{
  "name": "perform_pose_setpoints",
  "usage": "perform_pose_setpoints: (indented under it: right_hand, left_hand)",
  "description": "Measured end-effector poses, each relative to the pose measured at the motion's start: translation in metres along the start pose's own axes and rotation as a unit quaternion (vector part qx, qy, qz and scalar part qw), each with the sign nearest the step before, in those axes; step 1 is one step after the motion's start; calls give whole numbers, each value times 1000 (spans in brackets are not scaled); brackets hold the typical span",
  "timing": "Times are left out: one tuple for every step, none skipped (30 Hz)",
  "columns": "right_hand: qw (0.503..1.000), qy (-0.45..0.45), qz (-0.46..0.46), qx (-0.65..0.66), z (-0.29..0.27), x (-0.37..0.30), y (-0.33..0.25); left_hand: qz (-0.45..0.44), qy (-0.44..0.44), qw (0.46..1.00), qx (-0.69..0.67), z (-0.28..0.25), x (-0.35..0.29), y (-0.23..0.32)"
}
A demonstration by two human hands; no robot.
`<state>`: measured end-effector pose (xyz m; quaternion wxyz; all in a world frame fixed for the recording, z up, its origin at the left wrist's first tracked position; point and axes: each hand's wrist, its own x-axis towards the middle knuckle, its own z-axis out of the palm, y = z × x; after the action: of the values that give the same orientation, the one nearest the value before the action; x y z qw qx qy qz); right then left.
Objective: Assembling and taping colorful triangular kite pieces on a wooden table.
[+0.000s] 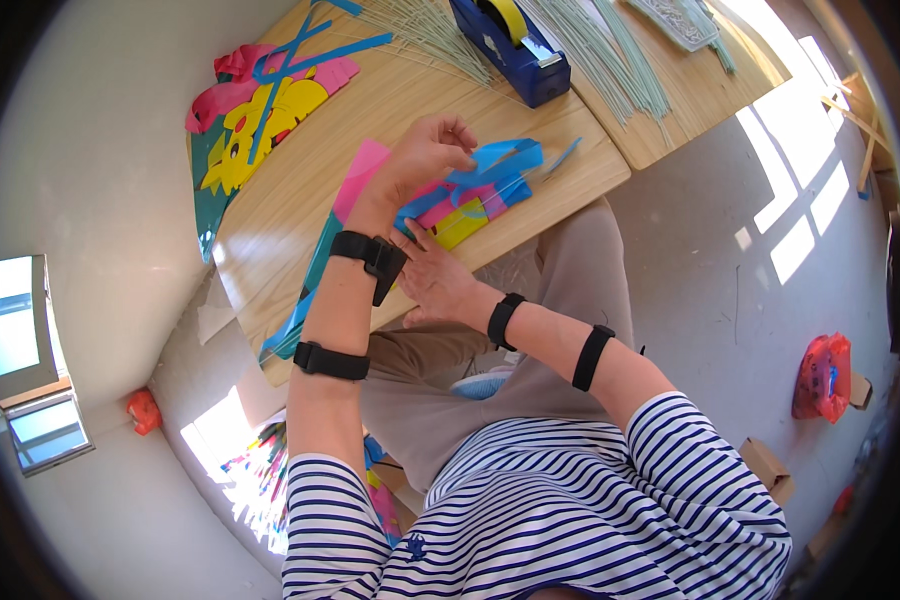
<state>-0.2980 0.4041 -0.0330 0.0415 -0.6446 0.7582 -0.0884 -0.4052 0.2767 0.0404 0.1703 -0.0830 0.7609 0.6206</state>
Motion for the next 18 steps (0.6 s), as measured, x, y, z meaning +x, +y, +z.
perform_pose_setpoints:
  right_hand:
    - [1000, 3, -1, 4, 1, 0, 1]
    - [1000, 7, -3, 8, 1, 0, 1]
    - [1000, 19, -1, 5, 2, -1, 1]
    - [1000, 31, 1, 1, 2, -1, 1]
    - [999, 43, 2, -2, 2, -2, 1]
    - [999, 39, 3, -3, 1, -2, 1]
    - [999, 35, 4, -3, 1, -2, 1]
    - [999, 32, 3, -4, 0, -2, 1]
    - [999, 35, 2, -13, -1, -2, 0]
    - [999, 39, 0, -22, -2, -2, 0]
    - [999, 42, 1, -32, -2, -2, 1]
    - [999, 35, 2, -25, -2, -2, 1]
    - [999, 27, 2, -18, -1, 0, 2]
    - [1000, 20, 2, -10, -1, 0, 1]
    - [999, 31, 4, -18, -2, 0, 0]
    - [999, 42, 6, -26, -2, -1, -1]
    - [998, 53, 10, -34, -3, -2, -1]
    - [998, 62, 15, 0, -2, -3, -2]
  left_hand:
    - [7, -1, 999, -36, 1, -2, 6]
    - [16, -16, 999, -44, 0, -4, 12]
    - [25, -31, 998, -52, -1, -7, 18]
    - [34, -45, 997, -59, -2, -9, 24]
    - [33, -59, 996, -60, -1, -13, 32]
    - [32, -72, 995, -62, 0, -17, 39]
    - [32, -86, 994, -63, 1, -20, 43]
    - [25, -100, 993, -57, -1, -21, 43]
    - [19, -113, 992, -52, -2, -21, 43]
    - [13, -127, 991, -46, -3, -22, 43]
    - [9, -128, 990, -54, 0, -23, 46]
    - [6, -129, 990, -61, 4, -26, 50]
    - [2, -130, 989, -69, 6, -27, 53]
    - [-4, -144, 989, -42, 5, -28, 54]
    - [-10, -157, 987, -15, 3, -29, 54]
    - [-16, -170, 985, 11, -1, -32, 53]
    - [-30, -176, 983, 32, -6, -35, 49]
    - [-46, -180, 981, 54, -15, -41, 41]
